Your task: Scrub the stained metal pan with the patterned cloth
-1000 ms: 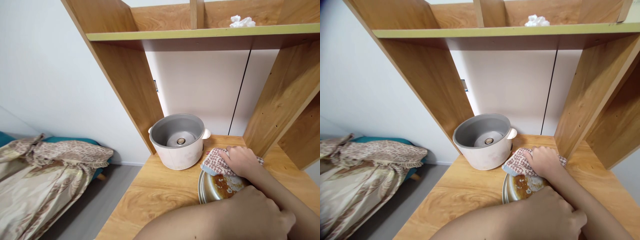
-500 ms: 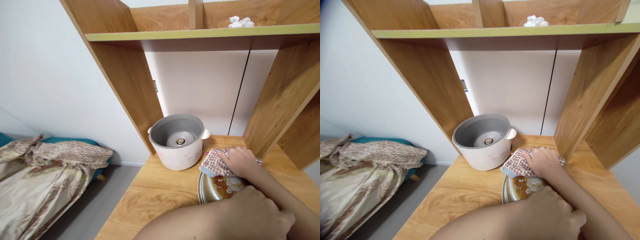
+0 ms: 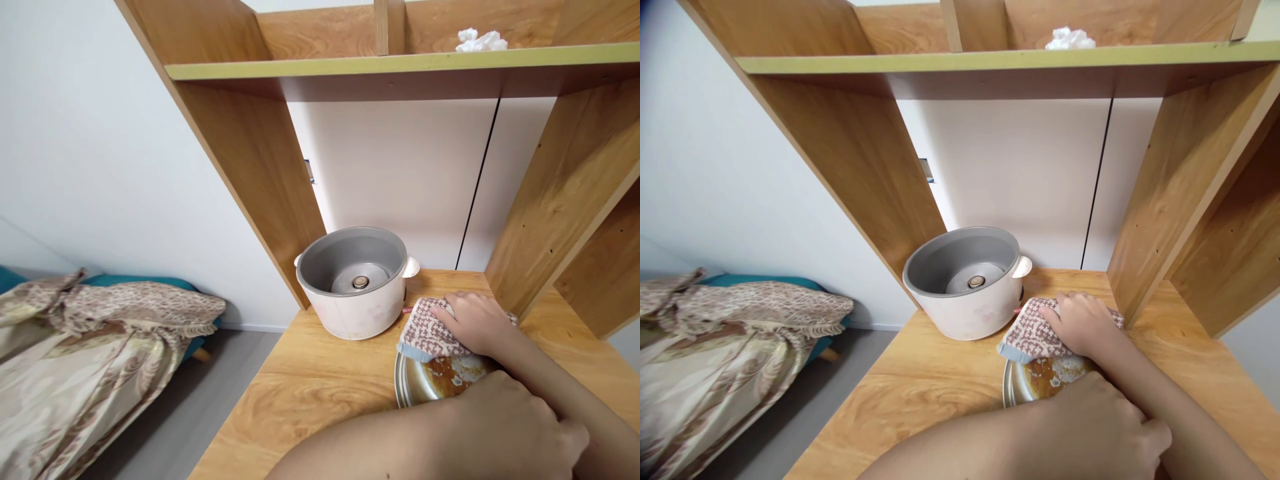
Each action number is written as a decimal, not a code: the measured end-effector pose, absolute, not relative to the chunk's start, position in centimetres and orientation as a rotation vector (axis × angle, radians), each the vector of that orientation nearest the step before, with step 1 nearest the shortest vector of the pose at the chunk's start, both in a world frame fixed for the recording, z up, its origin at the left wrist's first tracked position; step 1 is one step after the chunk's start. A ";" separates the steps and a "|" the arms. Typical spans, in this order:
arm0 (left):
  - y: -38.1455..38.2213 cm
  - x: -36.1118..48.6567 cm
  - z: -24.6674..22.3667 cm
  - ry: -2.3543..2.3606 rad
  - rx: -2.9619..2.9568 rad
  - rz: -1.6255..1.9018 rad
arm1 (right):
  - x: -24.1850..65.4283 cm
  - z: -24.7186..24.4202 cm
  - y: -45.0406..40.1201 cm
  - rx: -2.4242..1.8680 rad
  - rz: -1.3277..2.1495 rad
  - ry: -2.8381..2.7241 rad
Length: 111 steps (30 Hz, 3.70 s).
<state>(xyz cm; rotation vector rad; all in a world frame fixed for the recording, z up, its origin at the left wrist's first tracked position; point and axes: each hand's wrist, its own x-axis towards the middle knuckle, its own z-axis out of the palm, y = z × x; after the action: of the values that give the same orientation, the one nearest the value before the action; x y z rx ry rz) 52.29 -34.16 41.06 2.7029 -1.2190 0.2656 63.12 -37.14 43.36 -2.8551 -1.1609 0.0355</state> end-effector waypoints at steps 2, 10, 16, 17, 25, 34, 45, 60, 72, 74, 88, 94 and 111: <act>-34.2 52.3 40.9 -1.218 2.706 0.280 | 63.1 43.5 -37.1 -2.928 0.045 -1.060; -34.4 52.3 40.3 -1.198 2.730 0.349 | 62.9 43.8 -37.0 -3.004 -0.073 -1.082; -34.4 52.4 40.2 -1.199 2.705 0.293 | 62.9 43.7 -37.0 -2.820 -0.076 -1.326; -34.4 52.4 40.2 -1.200 2.708 0.283 | 62.9 43.6 -37.0 -2.782 -0.061 -1.356; -34.2 52.4 40.1 -1.213 2.695 0.337 | 63.1 43.3 -37.1 -2.801 0.011 -1.248; -34.3 52.3 40.2 -1.214 2.711 0.352 | 63.1 43.4 -37.0 -2.970 -0.059 -1.109; -33.9 52.3 40.5 -1.250 2.629 0.335 | 63.3 43.4 -36.9 -2.968 -0.104 -1.173; -34.2 52.2 40.1 -1.209 2.639 0.417 | 63.7 43.3 -37.1 -2.848 -0.012 -1.226; -34.1 52.3 39.9 -1.212 2.640 0.374 | 63.6 43.9 -37.0 -2.866 0.089 -1.127; -34.0 52.3 39.9 -1.226 2.629 0.386 | 63.6 43.9 -36.9 -2.870 0.099 -1.116; -33.9 52.2 40.5 -1.225 2.630 0.378 | 63.9 43.6 -37.0 -2.824 0.092 -1.162; -34.0 52.2 40.1 -1.224 2.621 0.423 | 63.8 43.6 -37.1 -2.835 0.098 -1.156; -34.1 52.3 39.9 -1.208 2.637 0.417 | 64.0 43.6 -37.1 -2.814 0.136 -1.158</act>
<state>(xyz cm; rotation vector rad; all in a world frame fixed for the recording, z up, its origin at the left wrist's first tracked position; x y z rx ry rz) 52.27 -34.11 39.88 2.6374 -1.2077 0.4169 63.96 -37.14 43.63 -2.8140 -1.1582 0.1362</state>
